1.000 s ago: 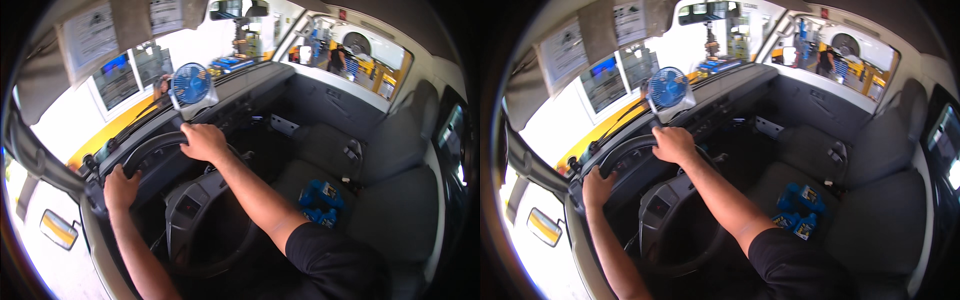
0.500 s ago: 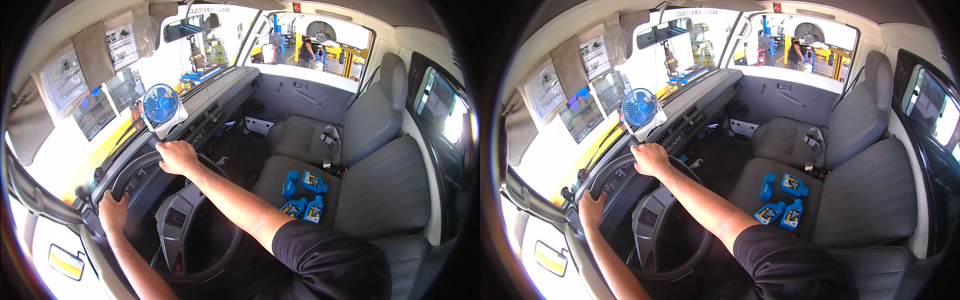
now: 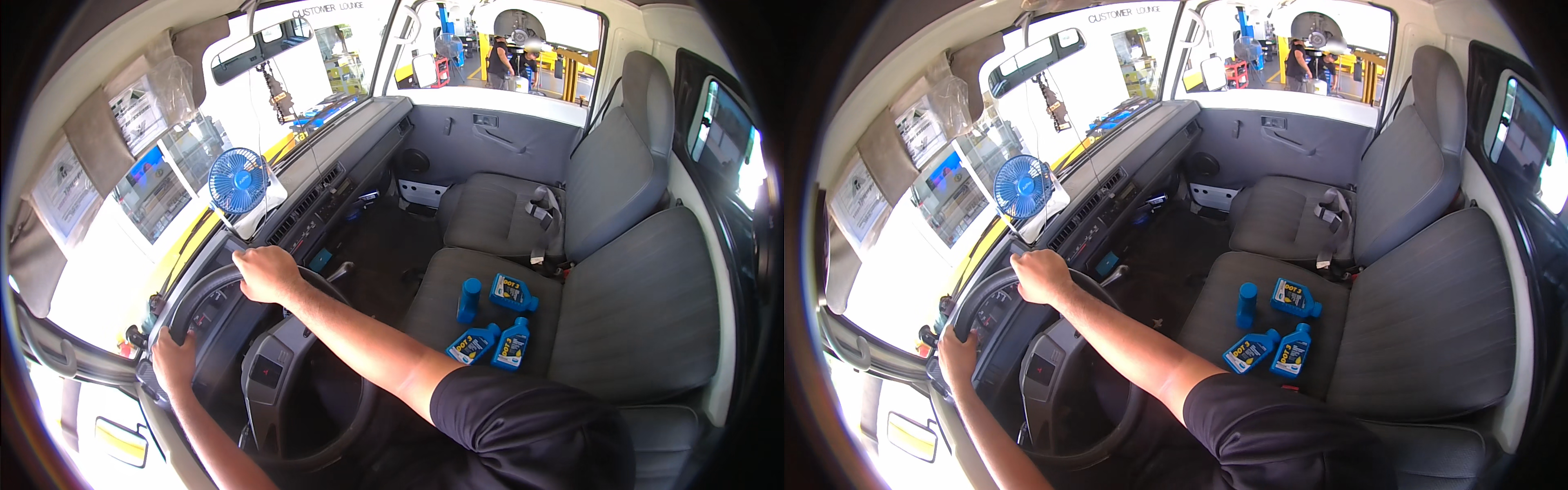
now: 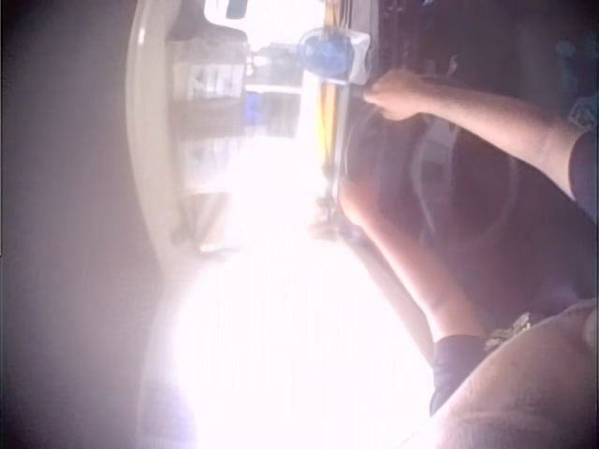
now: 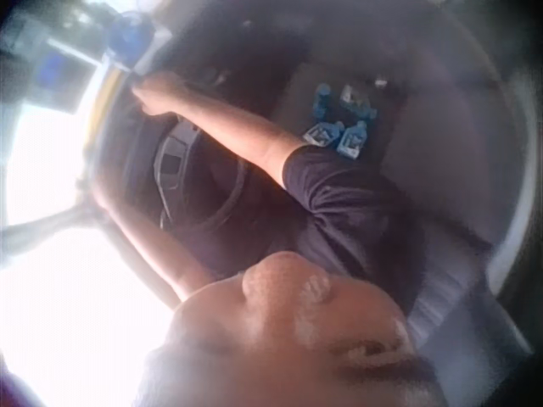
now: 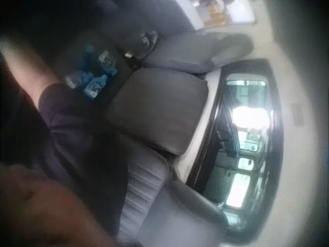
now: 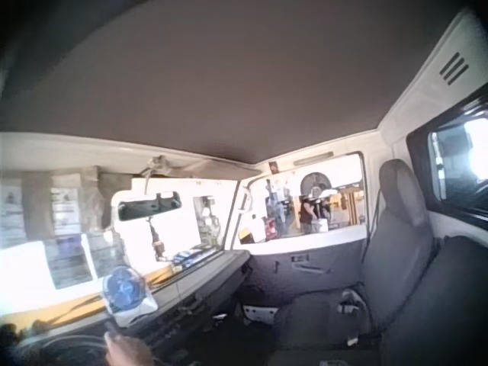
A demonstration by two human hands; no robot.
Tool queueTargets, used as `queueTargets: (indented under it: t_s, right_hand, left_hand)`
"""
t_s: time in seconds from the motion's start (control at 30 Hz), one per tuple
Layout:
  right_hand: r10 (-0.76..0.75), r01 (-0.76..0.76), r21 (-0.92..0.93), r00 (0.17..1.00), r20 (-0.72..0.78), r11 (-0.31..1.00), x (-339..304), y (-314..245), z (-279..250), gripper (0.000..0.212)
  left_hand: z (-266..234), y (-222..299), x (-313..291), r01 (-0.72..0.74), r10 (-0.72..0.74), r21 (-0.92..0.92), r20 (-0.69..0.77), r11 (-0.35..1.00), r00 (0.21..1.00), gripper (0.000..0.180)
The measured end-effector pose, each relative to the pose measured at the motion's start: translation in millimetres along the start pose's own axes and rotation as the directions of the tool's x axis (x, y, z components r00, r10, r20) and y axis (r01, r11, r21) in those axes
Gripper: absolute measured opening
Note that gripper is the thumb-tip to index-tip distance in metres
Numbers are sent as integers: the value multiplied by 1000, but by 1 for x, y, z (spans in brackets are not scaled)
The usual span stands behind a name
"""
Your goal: The person pours brake fluid from a blue bottle into the vehicle's reservoir under the hood, then closes the hood and sits in the driver's seat. They turn the ignition on, check the dashboard, and operate the steering wheel and gear shifter.
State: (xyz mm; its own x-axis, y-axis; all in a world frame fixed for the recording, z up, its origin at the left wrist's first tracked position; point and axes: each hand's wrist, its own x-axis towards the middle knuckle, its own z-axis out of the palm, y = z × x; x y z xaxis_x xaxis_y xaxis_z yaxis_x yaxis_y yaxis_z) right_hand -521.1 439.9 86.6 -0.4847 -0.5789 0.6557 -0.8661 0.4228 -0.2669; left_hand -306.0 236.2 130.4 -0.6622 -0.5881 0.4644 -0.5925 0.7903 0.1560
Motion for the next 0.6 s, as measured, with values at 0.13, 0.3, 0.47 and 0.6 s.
queueTargets:
  t_s: [0.13,0.3,0.47,0.6]
  right_hand:
    - [2,-2,15,1000,14,1000,2,0,3,32]
    - [-9,9,22,1000,17,1000,2,1,2,32]
    - [-10,10,22,1000,-14,1000,2,1,4,32]
    - [-6,7,18,997,-76,1000,0,1,9,27]
  left_hand:
    - [1,-2,-3,22,-22,31,17,999,1000,57]
    - [5,-6,0,32,-34,42,57,999,998,59]
    - [9,-11,3,6,-6,38,-3,999,1000,57]
    - [11,-13,1,-13,13,59,2,998,1000,59]
